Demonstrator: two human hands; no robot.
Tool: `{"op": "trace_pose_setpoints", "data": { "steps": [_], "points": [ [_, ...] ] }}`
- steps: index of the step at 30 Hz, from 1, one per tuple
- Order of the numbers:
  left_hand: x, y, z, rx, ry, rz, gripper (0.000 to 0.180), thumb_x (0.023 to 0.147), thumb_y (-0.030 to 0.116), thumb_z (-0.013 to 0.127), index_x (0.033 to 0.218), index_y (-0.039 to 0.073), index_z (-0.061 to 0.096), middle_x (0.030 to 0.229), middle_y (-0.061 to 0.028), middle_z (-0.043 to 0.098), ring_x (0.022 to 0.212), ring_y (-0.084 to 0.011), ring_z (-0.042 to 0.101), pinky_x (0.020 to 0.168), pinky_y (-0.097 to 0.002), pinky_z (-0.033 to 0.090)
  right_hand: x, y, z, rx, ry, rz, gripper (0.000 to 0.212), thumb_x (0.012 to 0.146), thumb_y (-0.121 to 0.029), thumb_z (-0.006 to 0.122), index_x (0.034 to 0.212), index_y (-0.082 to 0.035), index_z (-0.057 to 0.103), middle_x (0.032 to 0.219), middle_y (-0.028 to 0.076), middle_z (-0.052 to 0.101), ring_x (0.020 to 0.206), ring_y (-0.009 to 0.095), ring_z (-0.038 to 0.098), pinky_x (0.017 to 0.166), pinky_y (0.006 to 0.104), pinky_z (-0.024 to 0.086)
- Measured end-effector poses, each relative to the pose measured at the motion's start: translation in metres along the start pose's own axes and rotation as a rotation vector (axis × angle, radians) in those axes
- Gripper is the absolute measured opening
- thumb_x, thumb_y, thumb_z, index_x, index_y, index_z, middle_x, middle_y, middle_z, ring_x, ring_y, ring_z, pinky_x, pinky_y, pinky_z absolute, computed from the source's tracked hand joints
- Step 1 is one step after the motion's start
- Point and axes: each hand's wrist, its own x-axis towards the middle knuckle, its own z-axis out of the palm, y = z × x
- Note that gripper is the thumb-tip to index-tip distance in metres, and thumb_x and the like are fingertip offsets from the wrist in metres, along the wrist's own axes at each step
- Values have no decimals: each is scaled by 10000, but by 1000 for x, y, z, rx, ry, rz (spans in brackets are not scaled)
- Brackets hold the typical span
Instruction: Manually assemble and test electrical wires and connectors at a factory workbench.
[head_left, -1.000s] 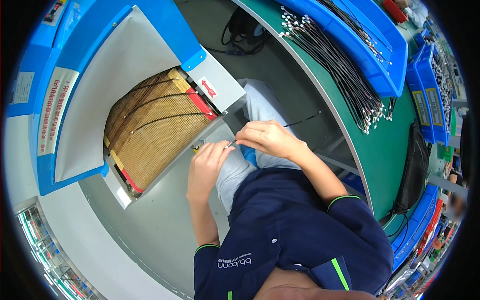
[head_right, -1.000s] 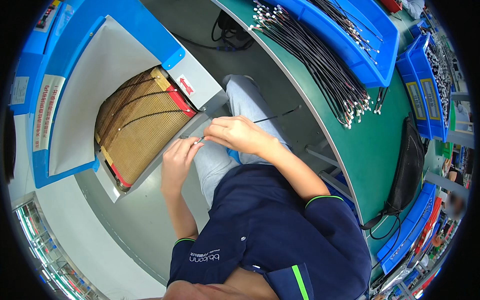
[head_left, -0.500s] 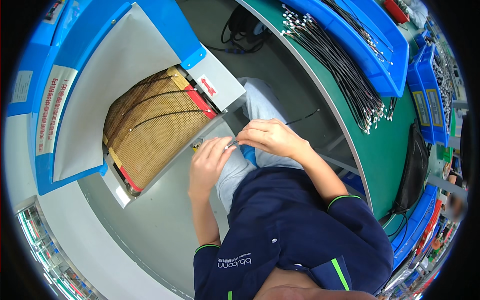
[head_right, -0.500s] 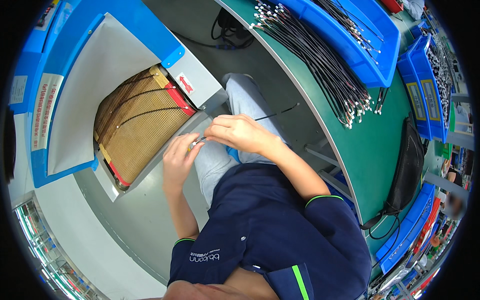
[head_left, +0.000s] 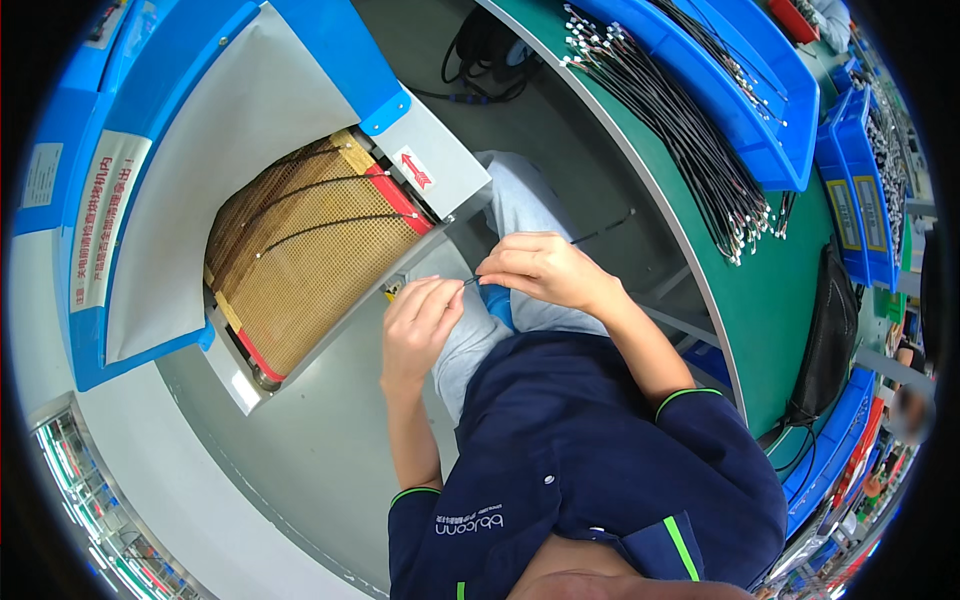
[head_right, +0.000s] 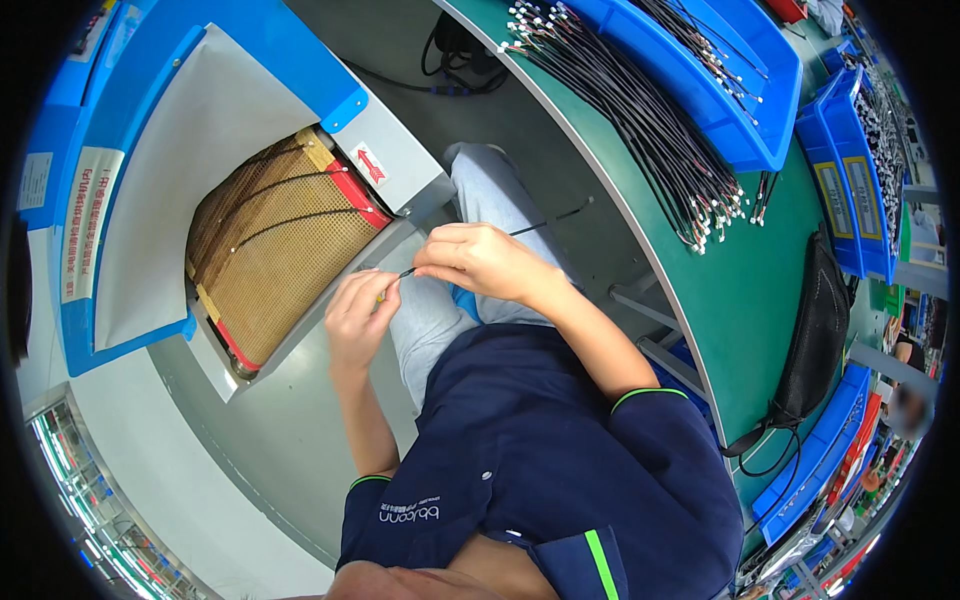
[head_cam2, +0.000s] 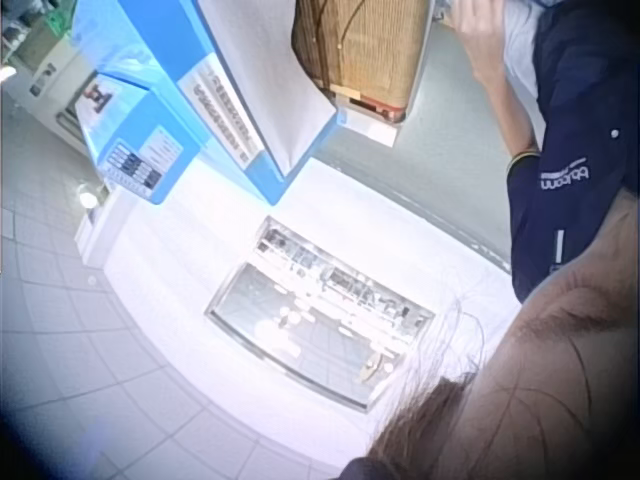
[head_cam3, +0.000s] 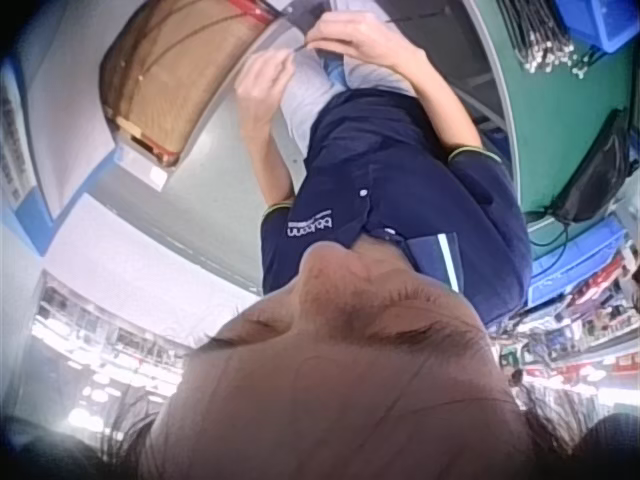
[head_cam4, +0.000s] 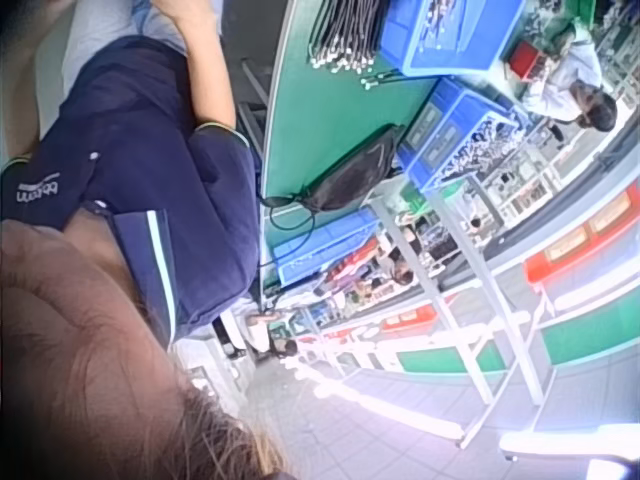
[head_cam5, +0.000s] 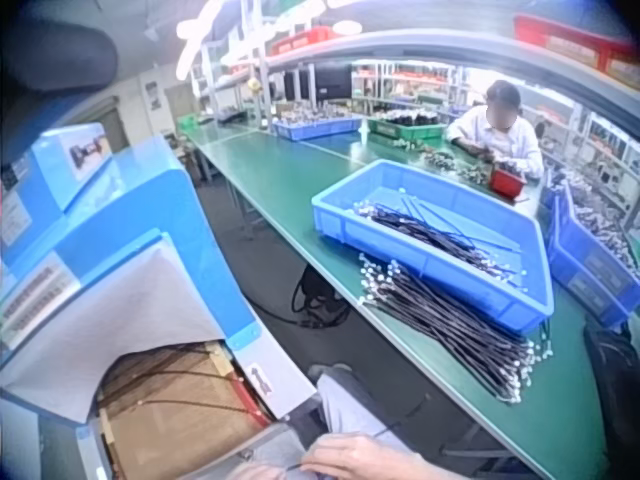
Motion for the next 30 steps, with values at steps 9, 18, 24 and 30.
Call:
{"op": "trace_pose_setpoints", "data": {
  "steps": [9,18,24,30],
  "points": [
    [-4,-16,-16,65,-7,-70,186,648,-27,700,812,19,627,763,-68,630,732,-241,613,656,-335,502,-2,0,-19,-123,-116,105,149,800,-184,628,859,-49,615,770,100,611,719,290,598,663,372,481],
    [-31,-50,-49,157,87,-207,163,659,-48,687,802,5,632,747,-75,630,716,-230,597,640,-307,479,-19,4,-65,-362,-189,276,115,756,-136,648,830,-55,612,764,81,603,738,271,597,654,371,479],
    [-40,-56,-61,169,127,-290,128,680,-45,676,792,-1,633,744,-76,628,720,-214,594,640,-294,479,-22,7,-72,-265,-126,220,144,723,-59,686,851,-42,622,785,68,622,730,239,601,645,333,487],
    [-46,-58,-65,158,142,-329,117,683,-48,672,785,-6,631,743,-76,629,705,-202,594,636,-288,479,-22,8,-69,-314,60,29,155,715,-39,688,865,-38,646,792,59,623,727,209,608,618,296,494]
  ]
}}
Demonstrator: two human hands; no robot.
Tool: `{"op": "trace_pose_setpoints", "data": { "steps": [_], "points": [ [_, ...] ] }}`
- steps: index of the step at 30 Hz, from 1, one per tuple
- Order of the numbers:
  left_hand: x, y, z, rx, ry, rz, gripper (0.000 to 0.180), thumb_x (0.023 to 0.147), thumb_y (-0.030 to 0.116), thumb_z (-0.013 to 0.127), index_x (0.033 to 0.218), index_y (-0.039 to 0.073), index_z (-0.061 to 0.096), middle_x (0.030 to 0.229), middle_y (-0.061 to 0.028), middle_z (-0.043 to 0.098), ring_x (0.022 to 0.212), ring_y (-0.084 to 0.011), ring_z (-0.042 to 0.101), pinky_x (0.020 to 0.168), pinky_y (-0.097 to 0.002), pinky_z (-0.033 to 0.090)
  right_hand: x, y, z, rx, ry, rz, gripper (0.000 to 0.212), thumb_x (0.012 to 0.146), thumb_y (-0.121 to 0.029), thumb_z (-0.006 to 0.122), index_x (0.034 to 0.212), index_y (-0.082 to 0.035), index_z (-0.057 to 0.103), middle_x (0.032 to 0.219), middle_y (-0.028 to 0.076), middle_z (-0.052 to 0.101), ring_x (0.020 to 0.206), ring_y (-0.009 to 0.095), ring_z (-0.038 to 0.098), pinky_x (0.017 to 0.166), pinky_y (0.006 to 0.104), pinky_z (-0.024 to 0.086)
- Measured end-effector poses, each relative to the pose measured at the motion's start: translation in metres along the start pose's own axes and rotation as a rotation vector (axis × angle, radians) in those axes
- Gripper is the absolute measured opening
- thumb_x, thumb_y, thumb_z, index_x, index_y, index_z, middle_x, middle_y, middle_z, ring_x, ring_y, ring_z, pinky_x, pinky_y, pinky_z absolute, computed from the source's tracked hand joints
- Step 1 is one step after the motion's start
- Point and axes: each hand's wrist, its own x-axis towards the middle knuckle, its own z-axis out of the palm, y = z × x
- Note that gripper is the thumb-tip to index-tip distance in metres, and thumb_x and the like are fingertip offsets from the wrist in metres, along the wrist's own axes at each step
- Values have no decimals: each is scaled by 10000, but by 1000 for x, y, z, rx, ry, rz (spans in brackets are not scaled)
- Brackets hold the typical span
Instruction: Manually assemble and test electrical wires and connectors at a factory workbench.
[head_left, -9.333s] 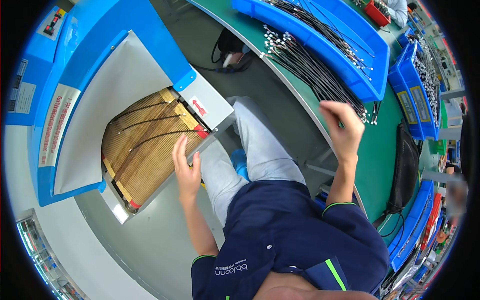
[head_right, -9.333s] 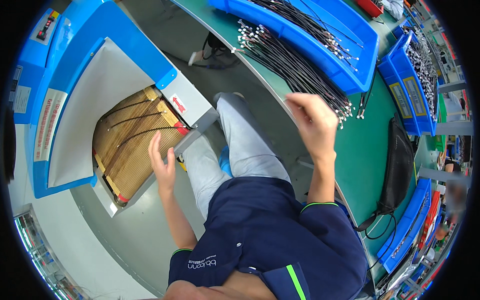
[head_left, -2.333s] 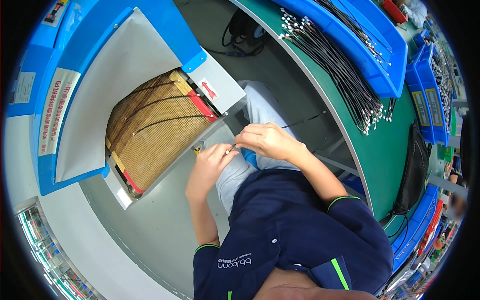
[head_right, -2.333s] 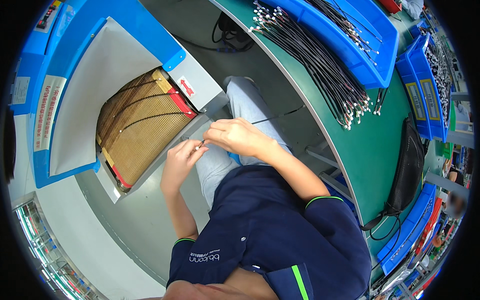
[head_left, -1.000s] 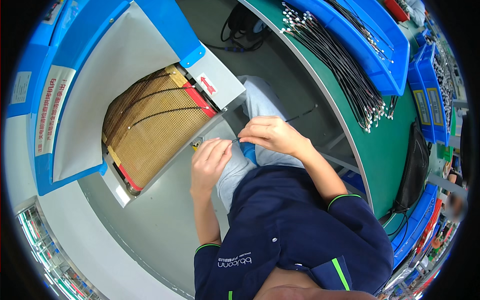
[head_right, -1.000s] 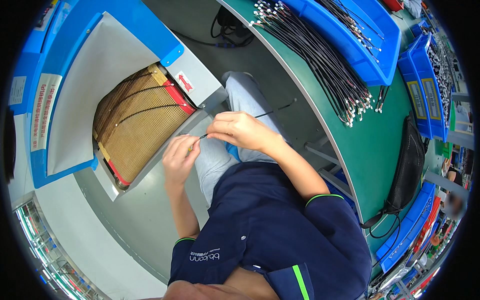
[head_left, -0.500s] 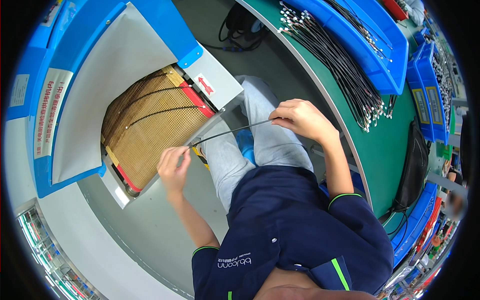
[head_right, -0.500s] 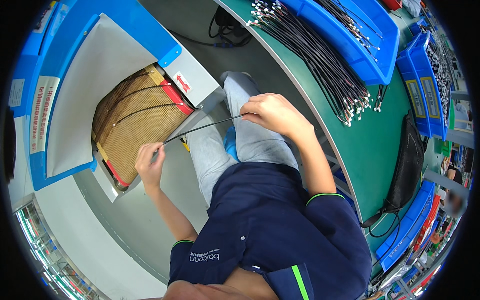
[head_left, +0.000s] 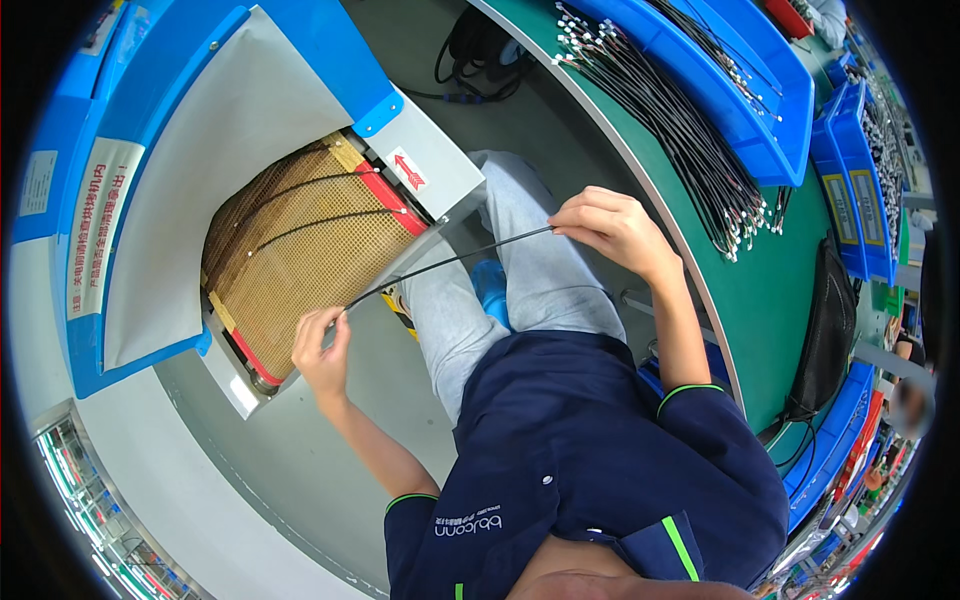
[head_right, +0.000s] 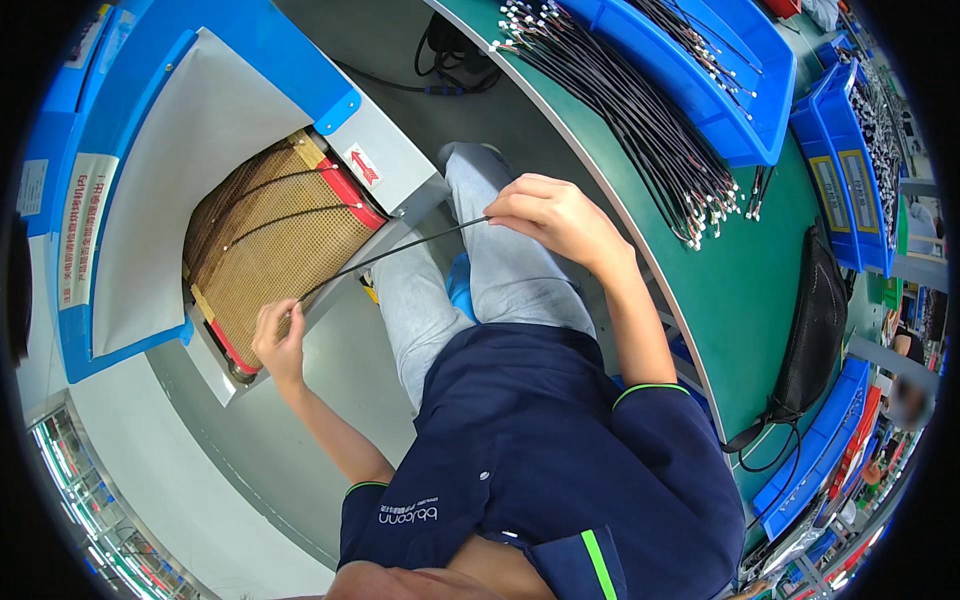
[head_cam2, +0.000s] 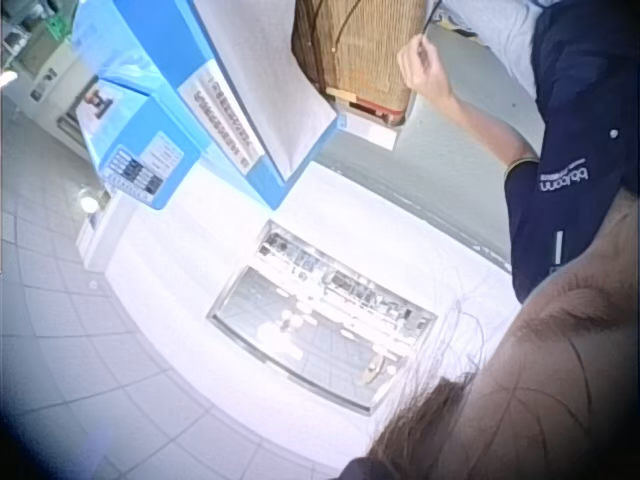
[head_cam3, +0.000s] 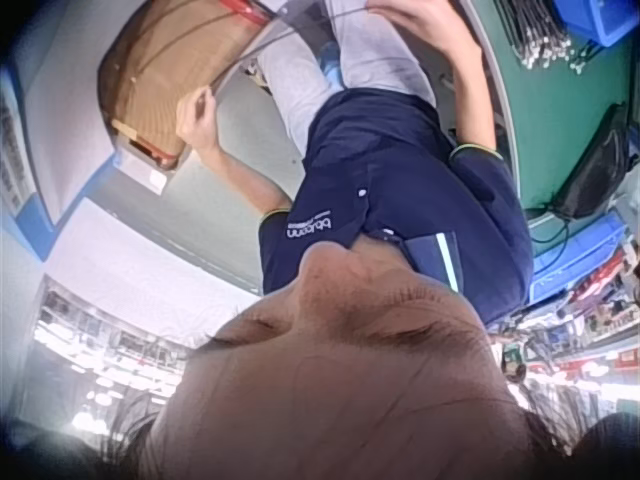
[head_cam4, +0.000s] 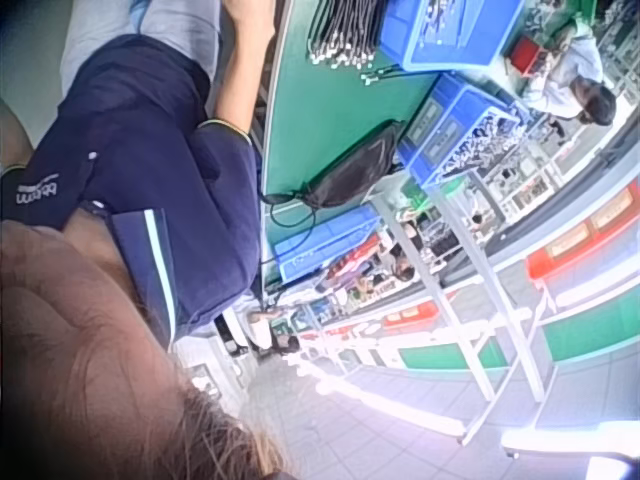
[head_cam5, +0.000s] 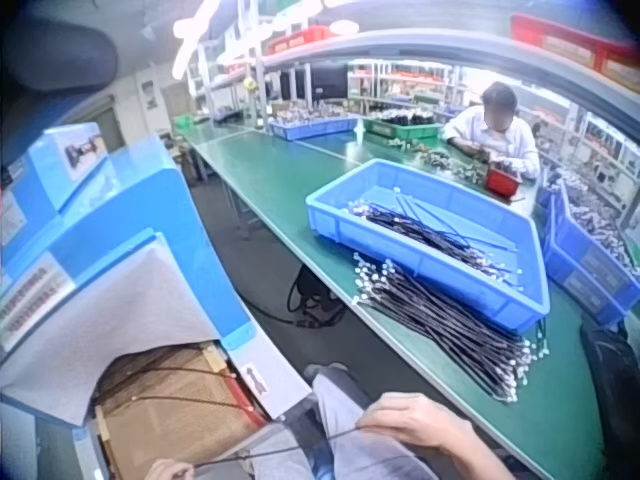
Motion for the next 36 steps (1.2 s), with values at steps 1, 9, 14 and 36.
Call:
{"op": "trace_pose_setpoints", "data": {
  "steps": [1,9,14,36],
  "points": [
    [-1,-2,0,-9,16,-6,115,683,-50,671,782,-7,631,740,-76,629,699,-199,593,634,-287,479,-1,0,1,-2,0,1,155,715,-39,688,865,-38,646,792,59,623,727,209,608,618,296,494],
    [-6,-4,-6,-26,-31,-56,108,682,-45,670,774,-2,632,727,-71,625,685,-189,588,628,-278,470,2,2,-1,-144,31,-295,217,642,-24,669,858,-18,647,822,67,624,664,188,605,561,283,502],
    [-4,0,-6,-56,-68,-40,116,674,-45,676,773,-3,632,728,-70,625,688,-187,588,625,-276,470,6,0,-4,-227,77,-415,233,618,-37,658,849,-15,642,843,81,616,682,194,591,566,282,505],
    [-11,-3,-18,-109,-105,-77,133,657,-79,666,769,-18,626,719,-81,619,673,-181,589,610,-267,469,-1,9,8,-108,33,-332,229,686,-49,606,913,-23,625,848,71,613,727,211,618,586,299,521]
  ]
}}
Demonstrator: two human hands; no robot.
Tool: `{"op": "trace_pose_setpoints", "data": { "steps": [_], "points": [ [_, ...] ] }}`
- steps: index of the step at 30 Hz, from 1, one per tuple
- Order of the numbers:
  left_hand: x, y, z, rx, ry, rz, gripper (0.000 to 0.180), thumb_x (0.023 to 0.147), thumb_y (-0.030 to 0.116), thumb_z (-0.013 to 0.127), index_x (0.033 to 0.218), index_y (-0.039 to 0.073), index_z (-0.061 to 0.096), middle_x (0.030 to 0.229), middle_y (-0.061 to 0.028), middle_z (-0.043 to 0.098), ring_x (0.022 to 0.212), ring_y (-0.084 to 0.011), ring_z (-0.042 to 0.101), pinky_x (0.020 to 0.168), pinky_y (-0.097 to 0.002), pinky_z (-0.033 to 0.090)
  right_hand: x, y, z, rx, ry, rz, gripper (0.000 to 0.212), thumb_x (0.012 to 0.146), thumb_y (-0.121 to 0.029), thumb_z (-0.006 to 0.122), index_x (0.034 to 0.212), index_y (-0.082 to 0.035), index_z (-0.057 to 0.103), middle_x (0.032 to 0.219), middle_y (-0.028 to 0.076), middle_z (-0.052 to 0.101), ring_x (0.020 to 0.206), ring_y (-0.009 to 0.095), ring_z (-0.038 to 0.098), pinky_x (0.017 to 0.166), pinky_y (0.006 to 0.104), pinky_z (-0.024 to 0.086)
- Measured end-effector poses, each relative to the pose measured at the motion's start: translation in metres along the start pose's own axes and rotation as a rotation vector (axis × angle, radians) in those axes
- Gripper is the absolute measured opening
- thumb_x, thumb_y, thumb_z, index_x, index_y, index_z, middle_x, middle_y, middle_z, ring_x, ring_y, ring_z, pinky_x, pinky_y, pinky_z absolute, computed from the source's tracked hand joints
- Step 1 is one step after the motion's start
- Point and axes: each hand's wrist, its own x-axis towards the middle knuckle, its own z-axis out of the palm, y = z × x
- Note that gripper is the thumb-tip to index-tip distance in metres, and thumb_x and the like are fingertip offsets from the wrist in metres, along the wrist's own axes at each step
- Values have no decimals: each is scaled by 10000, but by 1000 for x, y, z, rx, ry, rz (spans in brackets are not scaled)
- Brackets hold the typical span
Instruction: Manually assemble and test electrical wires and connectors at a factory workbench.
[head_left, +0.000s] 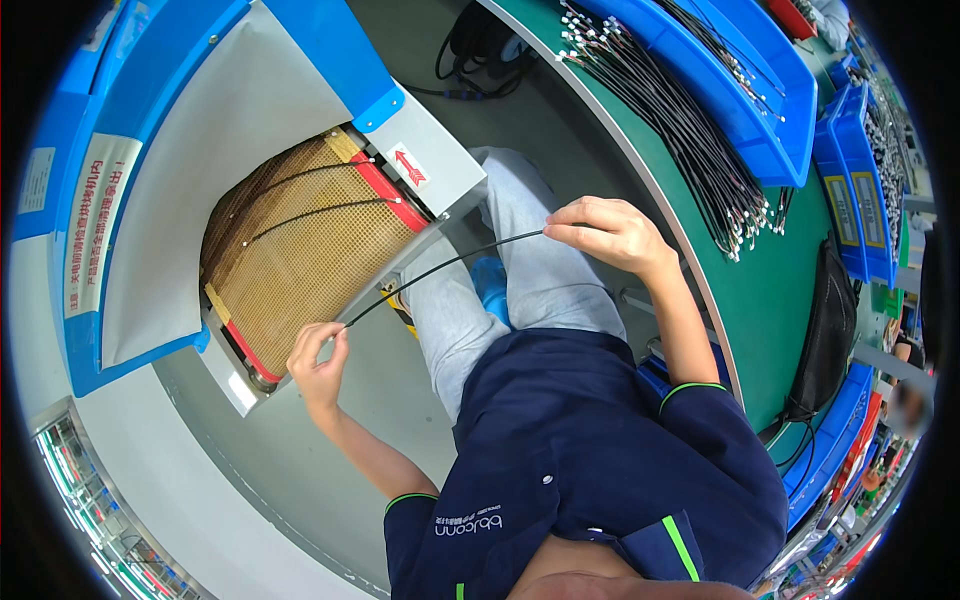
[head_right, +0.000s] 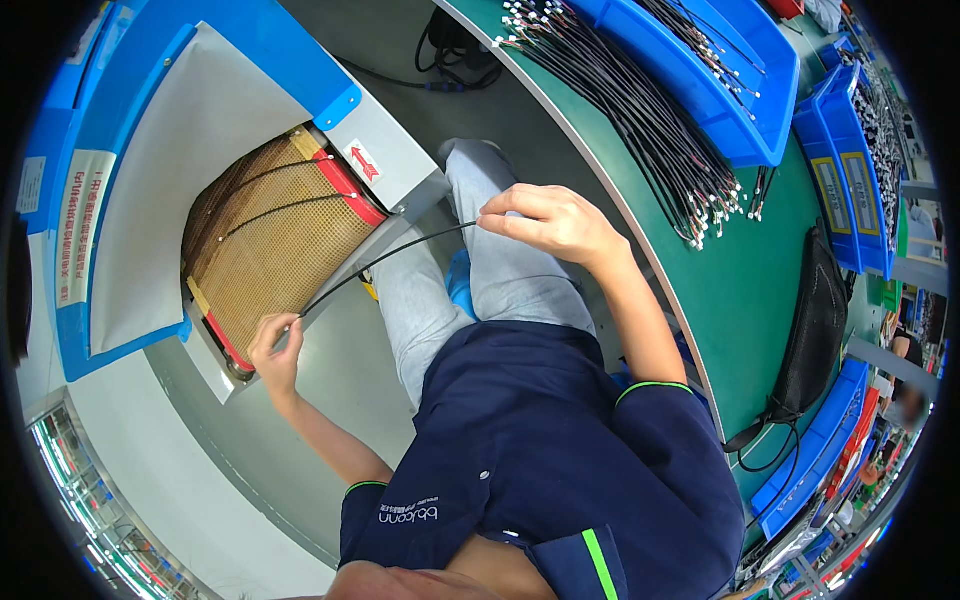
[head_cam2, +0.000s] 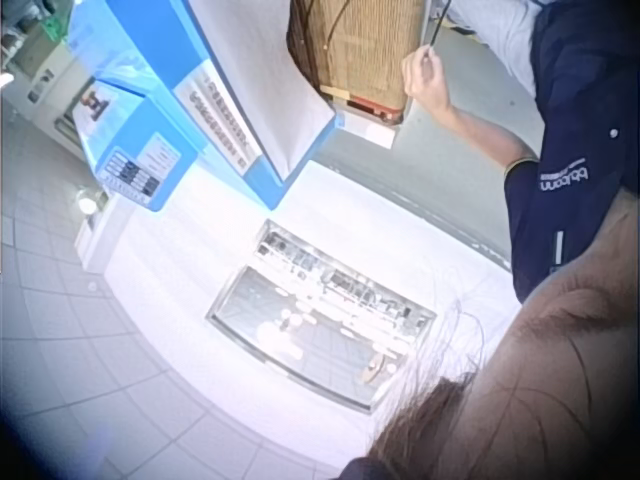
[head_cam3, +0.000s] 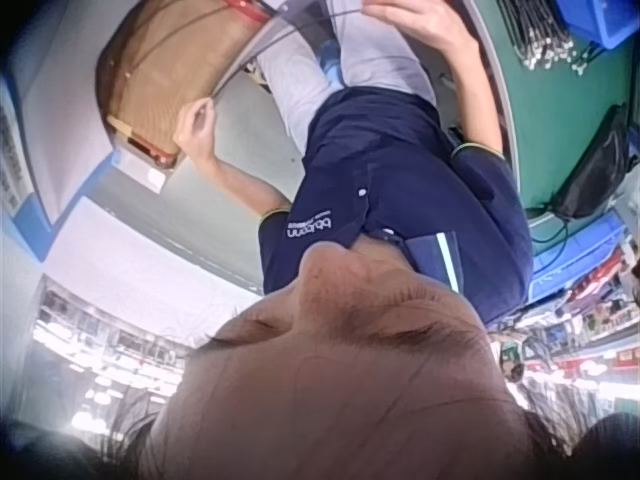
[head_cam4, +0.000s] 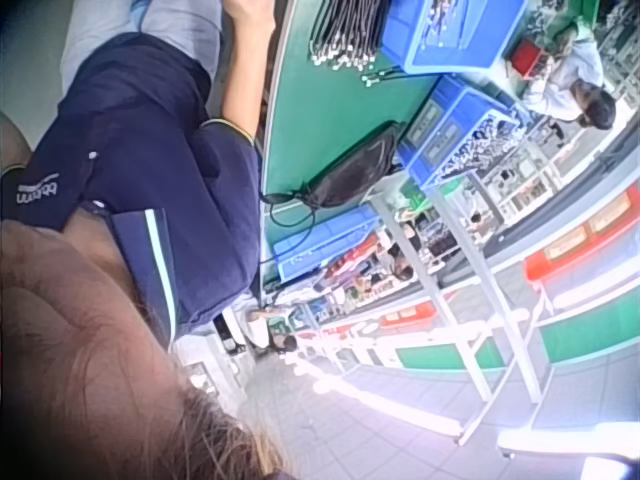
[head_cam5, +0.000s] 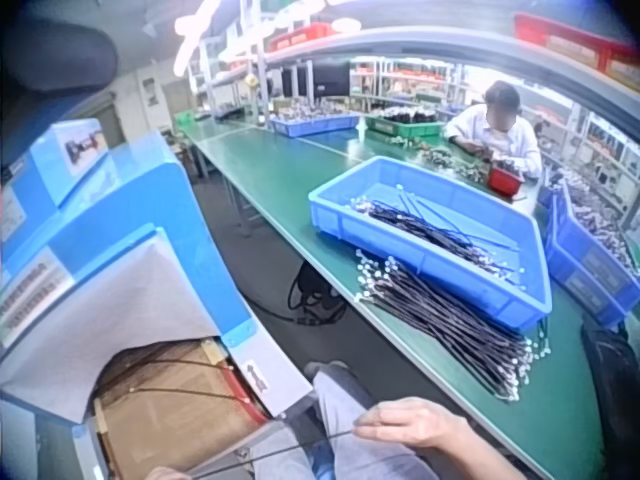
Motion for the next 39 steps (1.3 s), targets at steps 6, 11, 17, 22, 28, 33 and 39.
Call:
{"op": "trace_pose_setpoints", "data": {
  "steps": [6,11,17,22,28,33,39],
  "points": [
    [-1,1,-3,9,-11,7,135,655,-79,668,768,-17,627,719,-78,620,674,-178,587,613,-267,467,1,-3,4,22,23,78,239,670,-34,678,903,-22,628,772,65,607,677,194,594,564,291,495],
    [-2,4,-3,3,-25,20,138,653,-78,671,767,-12,628,719,-74,621,675,-174,585,612,-266,464,3,-8,10,-8,53,163,215,692,-39,704,893,-27,628,737,56,596,652,187,581,568,288,479],
    [-3,1,-5,3,-12,17,140,653,-75,673,769,-9,630,719,-71,622,675,-172,581,612,-264,463,1,-9,12,105,67,248,159,715,-56,703,856,-37,632,712,58,595,649,194,579,580,300,476],
    [-3,2,-5,-6,6,20,139,652,-80,671,766,-13,630,711,-73,618,670,-174,578,603,-260,461,2,-11,10,162,50,343,113,729,-77,701,806,-31,632,698,59,593,639,197,574,575,300,471],
    [-2,0,-7,6,-7,30,145,645,-87,669,762,-12,629,712,-73,617,671,-177,579,602,-261,462,1,-13,9,151,35,356,107,734,-87,704,784,-34,625,690,60,586,617,195,557,569,304,461],
    [-3,0,-8,1,-6,37,148,642,-90,668,762,-12,628,713,-75,618,670,-181,580,604,-263,463,1,-11,9,180,23,301,128,723,-82,711,785,-38,608,676,55,564,611,198,544,569,311,453],
    [-5,-3,-10,-8,0,45,159,642,-94,667,771,-11,627,717,-76,620,672,-183,581,603,-265,463,-3,-7,14,189,-17,248,147,705,-88,729,772,-40,608,673,31,569,578,170,504,524,300,422]
  ]
}}
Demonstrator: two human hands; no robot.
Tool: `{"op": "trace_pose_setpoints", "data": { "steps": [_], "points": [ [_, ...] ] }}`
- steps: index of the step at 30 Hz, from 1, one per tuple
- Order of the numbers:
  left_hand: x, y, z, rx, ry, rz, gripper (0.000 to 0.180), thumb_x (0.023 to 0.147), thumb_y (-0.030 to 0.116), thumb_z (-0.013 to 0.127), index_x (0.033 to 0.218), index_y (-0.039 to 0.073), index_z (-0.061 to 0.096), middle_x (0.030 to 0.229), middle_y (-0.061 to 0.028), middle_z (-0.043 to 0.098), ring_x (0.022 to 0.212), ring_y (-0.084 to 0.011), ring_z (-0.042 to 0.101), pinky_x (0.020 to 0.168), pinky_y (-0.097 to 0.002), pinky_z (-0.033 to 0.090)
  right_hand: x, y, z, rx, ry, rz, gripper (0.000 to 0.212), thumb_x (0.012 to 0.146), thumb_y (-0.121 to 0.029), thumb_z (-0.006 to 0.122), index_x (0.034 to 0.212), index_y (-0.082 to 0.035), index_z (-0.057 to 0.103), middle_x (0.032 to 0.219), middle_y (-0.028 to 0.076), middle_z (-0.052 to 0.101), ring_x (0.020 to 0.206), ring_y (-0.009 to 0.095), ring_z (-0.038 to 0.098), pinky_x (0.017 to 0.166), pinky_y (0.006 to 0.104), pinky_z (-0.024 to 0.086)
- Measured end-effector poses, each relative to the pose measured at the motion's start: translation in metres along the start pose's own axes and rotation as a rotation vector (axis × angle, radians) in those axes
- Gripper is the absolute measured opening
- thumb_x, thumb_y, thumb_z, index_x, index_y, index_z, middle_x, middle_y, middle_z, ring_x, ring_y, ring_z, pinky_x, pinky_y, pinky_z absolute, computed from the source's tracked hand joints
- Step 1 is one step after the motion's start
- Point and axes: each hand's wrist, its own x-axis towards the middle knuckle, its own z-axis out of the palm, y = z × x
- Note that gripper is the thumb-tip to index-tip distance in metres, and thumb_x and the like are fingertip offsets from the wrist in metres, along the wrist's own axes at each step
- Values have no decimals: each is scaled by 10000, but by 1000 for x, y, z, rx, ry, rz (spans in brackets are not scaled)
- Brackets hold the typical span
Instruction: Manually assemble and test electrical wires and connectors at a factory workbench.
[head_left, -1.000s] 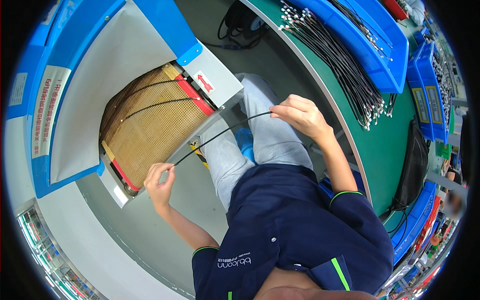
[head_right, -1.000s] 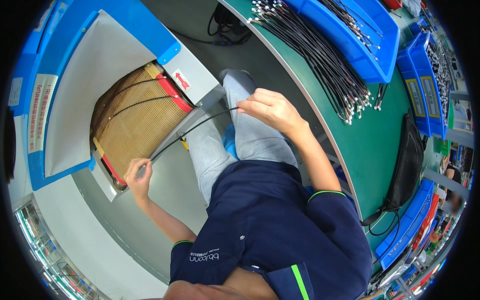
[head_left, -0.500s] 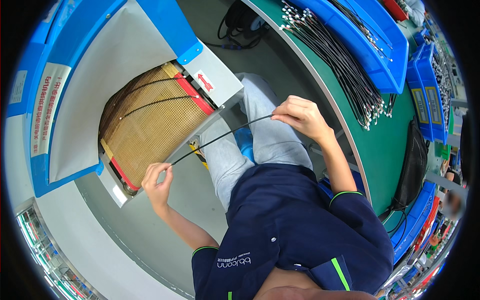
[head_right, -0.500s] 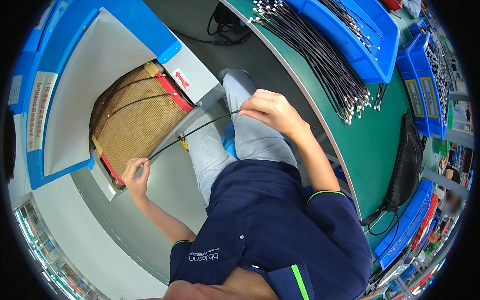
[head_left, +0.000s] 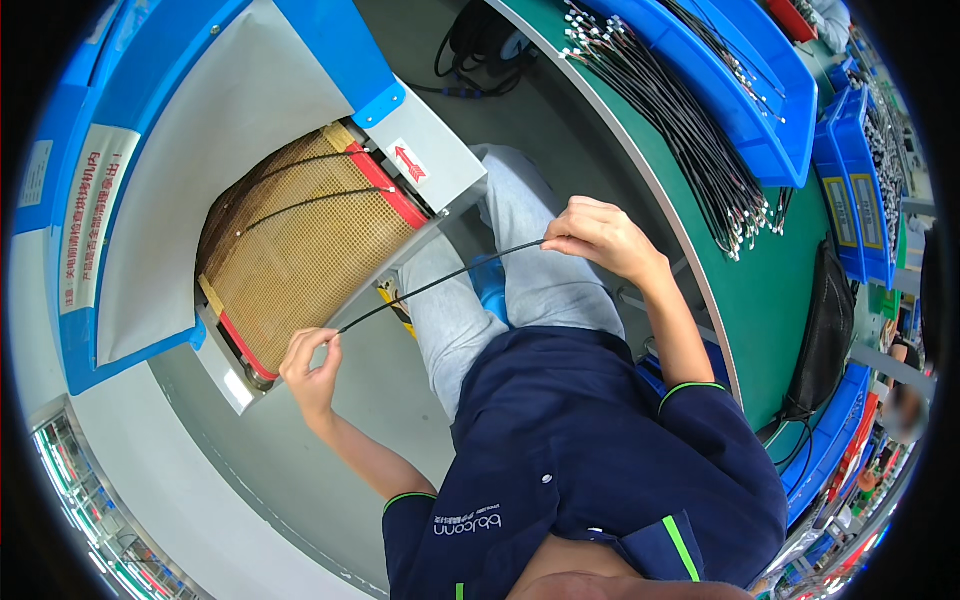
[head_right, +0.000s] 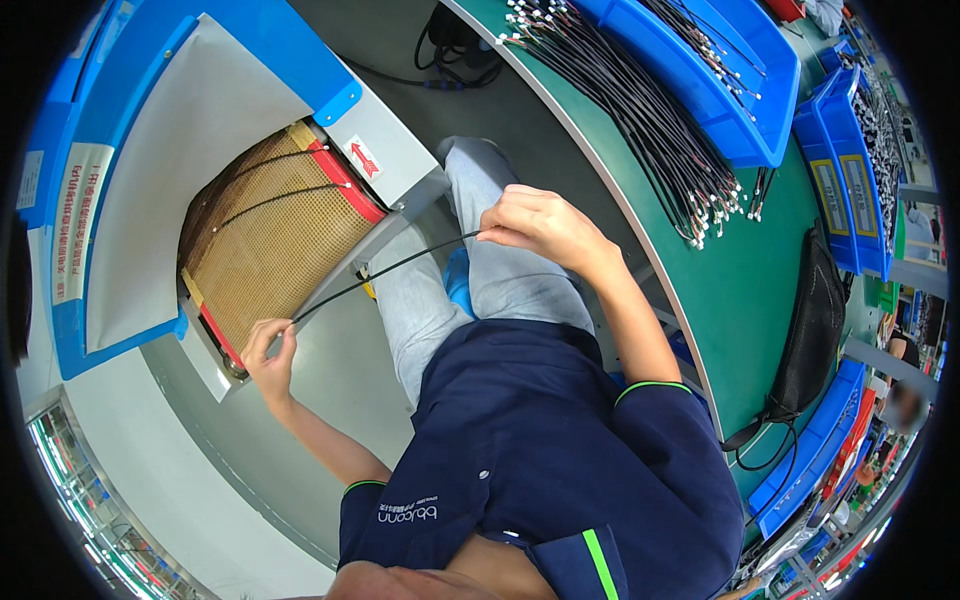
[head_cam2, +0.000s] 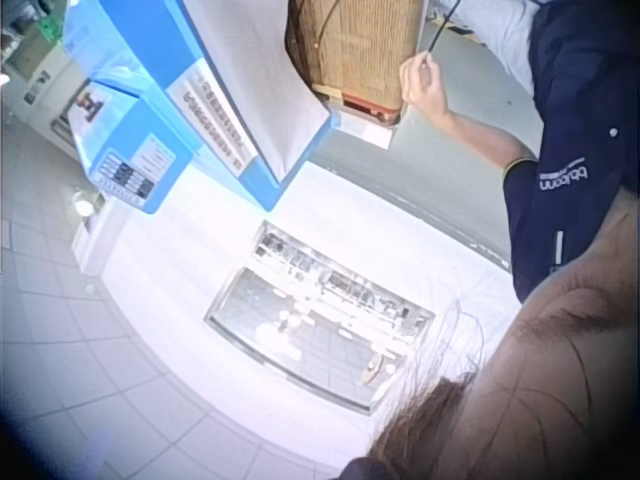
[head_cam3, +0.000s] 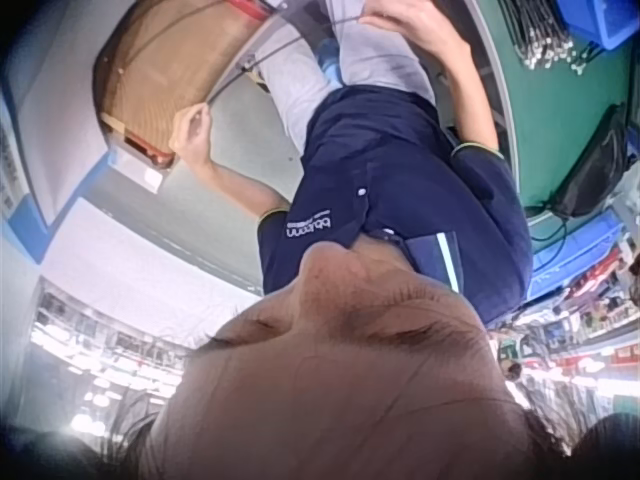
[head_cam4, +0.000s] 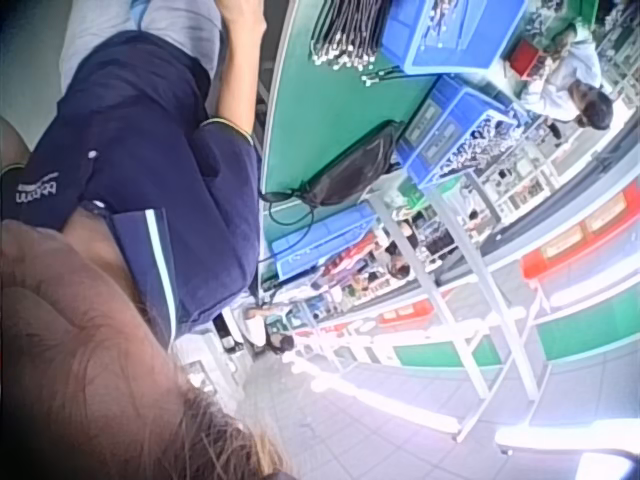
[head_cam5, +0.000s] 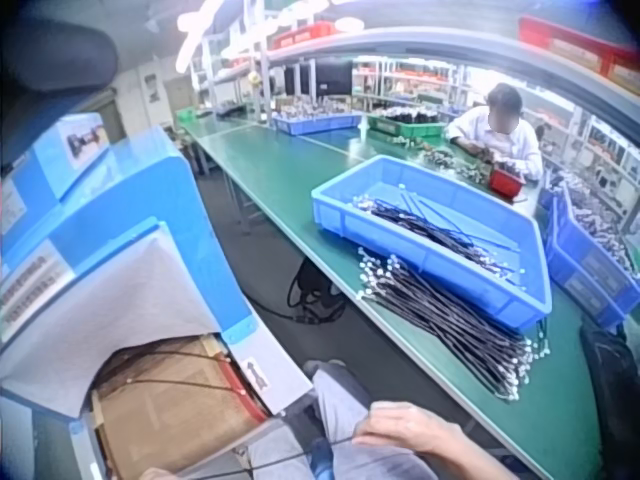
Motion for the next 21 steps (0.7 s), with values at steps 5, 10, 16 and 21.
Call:
{"op": "trace_pose_setpoints", "data": {
  "steps": [5,10,16,21],
  "points": [
    [0,-1,-1,-6,-3,-5,160,645,-94,667,773,-9,625,716,-76,619,671,-183,580,602,-268,461,0,-1,1,-14,-2,-40,152,700,-88,733,775,-41,610,665,28,562,574,173,501,514,298,418],
    [0,-2,-1,13,2,8,147,654,-84,669,772,-9,624,711,-77,616,669,-186,578,605,-272,460,1,-1,3,-17,-13,-25,149,703,-85,732,775,-42,610,658,33,552,571,178,496,507,302,413],
    [5,-14,-5,67,13,-28,124,674,-61,670,776,-10,621,718,-80,616,674,-192,583,621,-277,464,10,-4,12,23,-78,3,135,749,-124,691,774,-38,589,666,61,527,636,223,538,590,341,452],
    [22,-54,-8,142,16,-34,96,720,-9,667,809,-1,632,737,-87,621,686,-193,592,637,-282,466,21,3,45,2,-38,-2,128,730,-97,710,761,-38,601,673,58,564,593,218,549,538,319,446]
  ]
}}
